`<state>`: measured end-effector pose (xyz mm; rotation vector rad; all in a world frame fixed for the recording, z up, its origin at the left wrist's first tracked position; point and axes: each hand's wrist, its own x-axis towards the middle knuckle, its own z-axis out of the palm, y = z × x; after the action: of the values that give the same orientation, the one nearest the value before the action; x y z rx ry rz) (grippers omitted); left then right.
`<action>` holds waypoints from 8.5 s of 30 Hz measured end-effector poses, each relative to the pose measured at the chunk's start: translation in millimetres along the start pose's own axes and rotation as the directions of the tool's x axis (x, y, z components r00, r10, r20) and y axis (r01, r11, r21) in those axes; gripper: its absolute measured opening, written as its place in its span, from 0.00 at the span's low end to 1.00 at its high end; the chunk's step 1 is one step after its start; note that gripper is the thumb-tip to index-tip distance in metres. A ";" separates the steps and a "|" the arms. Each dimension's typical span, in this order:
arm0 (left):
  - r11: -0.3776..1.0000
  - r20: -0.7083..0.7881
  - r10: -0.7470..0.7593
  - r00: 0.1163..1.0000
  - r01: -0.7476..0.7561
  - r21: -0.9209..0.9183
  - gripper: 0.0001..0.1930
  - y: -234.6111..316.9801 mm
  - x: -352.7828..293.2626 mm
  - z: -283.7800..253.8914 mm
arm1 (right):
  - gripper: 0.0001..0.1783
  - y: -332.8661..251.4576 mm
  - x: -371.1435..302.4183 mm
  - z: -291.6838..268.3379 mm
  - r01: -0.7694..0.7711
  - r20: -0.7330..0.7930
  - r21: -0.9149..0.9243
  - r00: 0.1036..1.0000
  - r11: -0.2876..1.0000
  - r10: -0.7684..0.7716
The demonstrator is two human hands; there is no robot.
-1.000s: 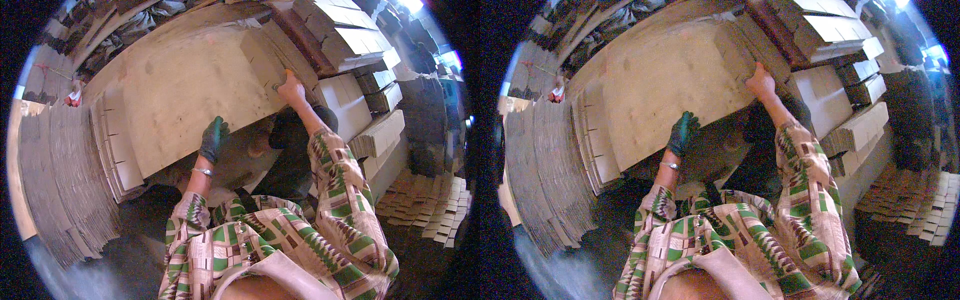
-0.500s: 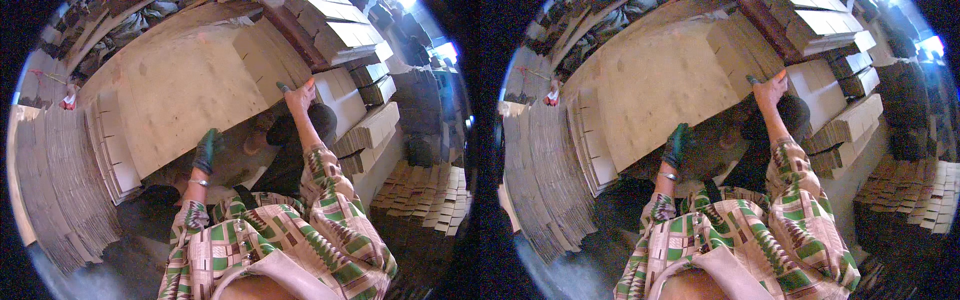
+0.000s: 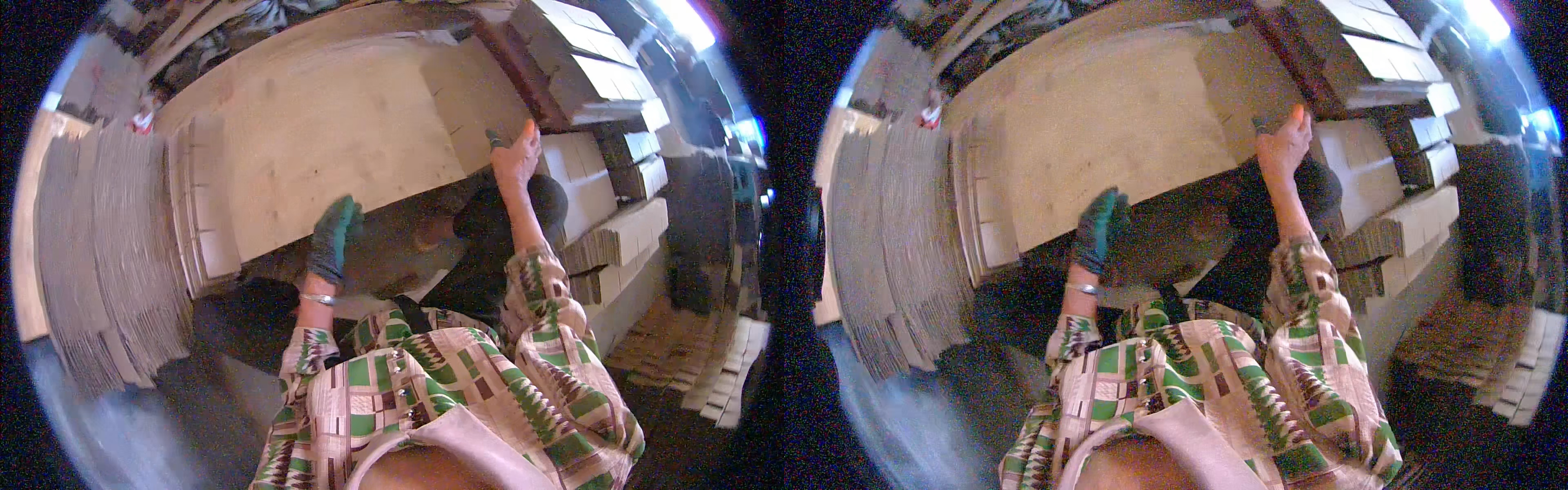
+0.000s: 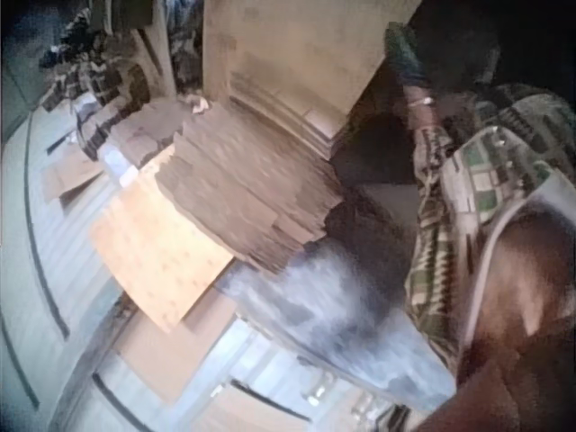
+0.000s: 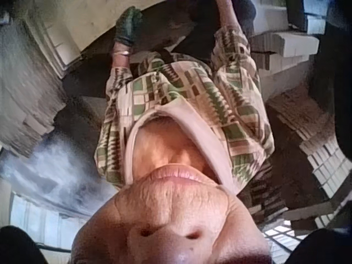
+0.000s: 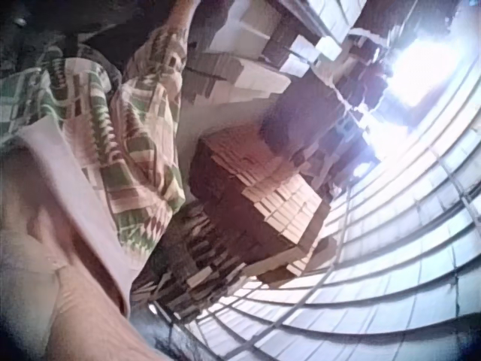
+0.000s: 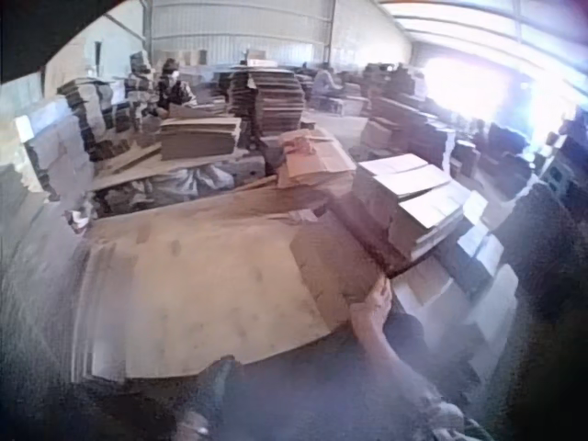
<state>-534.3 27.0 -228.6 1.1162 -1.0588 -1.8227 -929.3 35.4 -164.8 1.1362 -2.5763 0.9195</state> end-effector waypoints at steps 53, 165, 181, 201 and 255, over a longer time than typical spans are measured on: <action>-0.235 -0.670 0.395 0.629 0.774 0.588 0.61 16.2 -96.1 -252.8 | 0.47 36.0 -18.9 11.2 0.467 0.406 -0.503 0.871 0.727 -0.278; 0.623 -0.370 0.329 0.869 0.094 0.776 0.25 -48.7 -15.8 -47.1 | 0.50 -121.5 -186.6 60.3 0.707 0.638 0.437 0.192 0.556 -0.746; 0.092 -0.115 0.416 0.902 0.084 0.992 0.18 -23.2 46.9 -91.7 | 0.28 -120.9 -189.5 52.0 0.772 0.548 0.473 0.118 0.424 -0.828; 0.071 0.086 0.275 0.958 -0.110 0.991 0.24 -9.8 73.6 47.3 | 0.20 30.7 65.1 21.8 0.086 0.383 -0.277 0.923 0.957 0.028; 0.185 -0.165 0.383 0.909 0.100 0.978 0.27 18.9 122.0 -17.5 | 0.50 -100.6 -62.0 45.5 0.523 0.716 0.264 0.457 0.810 -0.528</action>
<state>-557.6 -92.7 -254.5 1.8820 -2.0908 -0.4336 -810.6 -6.6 -178.2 2.6025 -2.3699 0.2809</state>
